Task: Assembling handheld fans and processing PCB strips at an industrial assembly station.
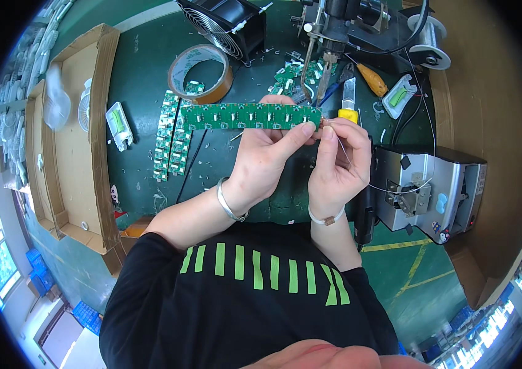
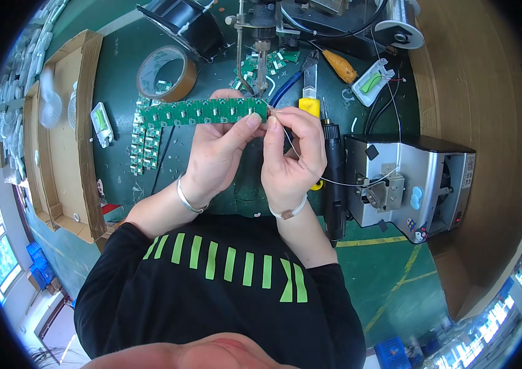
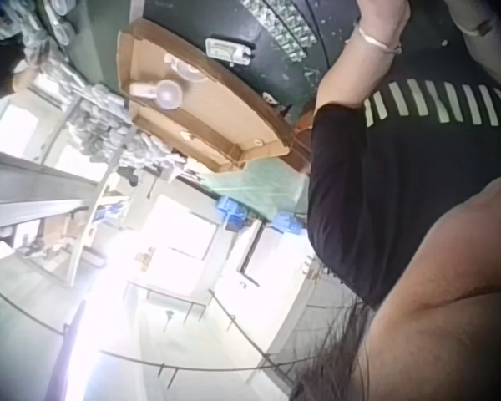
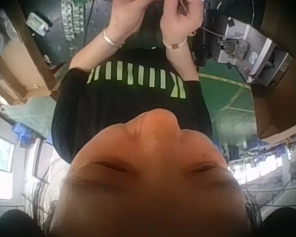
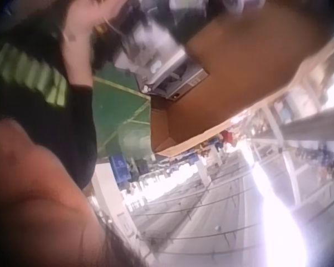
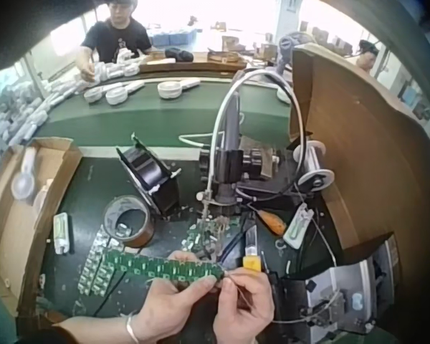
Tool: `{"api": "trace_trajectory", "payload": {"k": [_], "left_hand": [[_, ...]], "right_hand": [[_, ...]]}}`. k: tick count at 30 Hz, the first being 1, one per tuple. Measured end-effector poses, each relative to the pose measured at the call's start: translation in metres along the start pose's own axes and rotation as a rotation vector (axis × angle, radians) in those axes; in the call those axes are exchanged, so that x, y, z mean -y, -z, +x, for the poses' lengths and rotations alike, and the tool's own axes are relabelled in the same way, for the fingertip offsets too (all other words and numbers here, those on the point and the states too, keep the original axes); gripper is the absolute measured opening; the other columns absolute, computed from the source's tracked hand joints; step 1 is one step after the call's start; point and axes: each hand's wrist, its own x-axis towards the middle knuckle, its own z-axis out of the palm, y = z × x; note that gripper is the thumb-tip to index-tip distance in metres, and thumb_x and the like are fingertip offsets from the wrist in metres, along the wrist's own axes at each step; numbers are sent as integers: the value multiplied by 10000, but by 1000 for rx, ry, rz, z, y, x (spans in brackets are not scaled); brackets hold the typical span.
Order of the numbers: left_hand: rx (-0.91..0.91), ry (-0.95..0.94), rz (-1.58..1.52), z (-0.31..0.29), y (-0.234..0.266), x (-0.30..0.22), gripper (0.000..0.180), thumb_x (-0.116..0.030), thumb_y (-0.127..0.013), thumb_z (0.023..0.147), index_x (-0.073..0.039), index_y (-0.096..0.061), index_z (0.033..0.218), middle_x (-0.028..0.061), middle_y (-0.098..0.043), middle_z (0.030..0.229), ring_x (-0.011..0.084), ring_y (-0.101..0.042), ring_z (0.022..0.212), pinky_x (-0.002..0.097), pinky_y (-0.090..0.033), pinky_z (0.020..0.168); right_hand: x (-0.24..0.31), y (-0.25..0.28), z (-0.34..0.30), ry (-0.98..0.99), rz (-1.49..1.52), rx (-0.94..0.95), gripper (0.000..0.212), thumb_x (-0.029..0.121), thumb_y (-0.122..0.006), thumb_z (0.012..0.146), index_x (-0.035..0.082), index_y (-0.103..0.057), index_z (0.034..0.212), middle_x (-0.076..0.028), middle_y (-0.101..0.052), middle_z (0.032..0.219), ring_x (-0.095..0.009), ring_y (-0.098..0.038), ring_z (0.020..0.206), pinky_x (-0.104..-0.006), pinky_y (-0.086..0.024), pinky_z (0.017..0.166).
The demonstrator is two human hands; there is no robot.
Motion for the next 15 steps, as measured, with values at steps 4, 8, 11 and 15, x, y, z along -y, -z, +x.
{"api": "trace_trajectory", "payload": {"k": [4,8,11,15], "left_hand": [[-11,9,8,0,0,-1,331,-9,-657,891,-28,-454,1153,110,-666,1001,166,-667,915,293,-551,830],[-19,9,16,0,0,0,323,-8,-654,893,-27,-459,1150,110,-664,999,162,-665,902,290,-551,822],[-20,2,9,-1,0,0,322,-8,-653,894,-28,-458,1150,113,-663,1002,161,-663,897,293,-551,822],[-17,1,4,-1,0,-1,330,-9,-655,893,-30,-454,1154,114,-663,1003,164,-663,902,297,-551,825]], "right_hand": [[1,-1,0,-22,20,-3,142,-70,-641,862,-23,-604,990,-121,-617,981,-171,-613,860,-260,-501,755],[0,-1,0,-22,11,0,142,-68,-641,864,-23,-602,993,-120,-616,977,-170,-613,867,-260,-502,760],[0,0,-1,-28,20,-7,141,-68,-643,862,-22,-602,990,-120,-616,974,-173,-612,866,-264,-502,759],[0,0,0,-2,-7,7,146,-68,-648,858,-20,-602,987,-120,-616,974,-176,-609,855,-266,-499,753]]}}
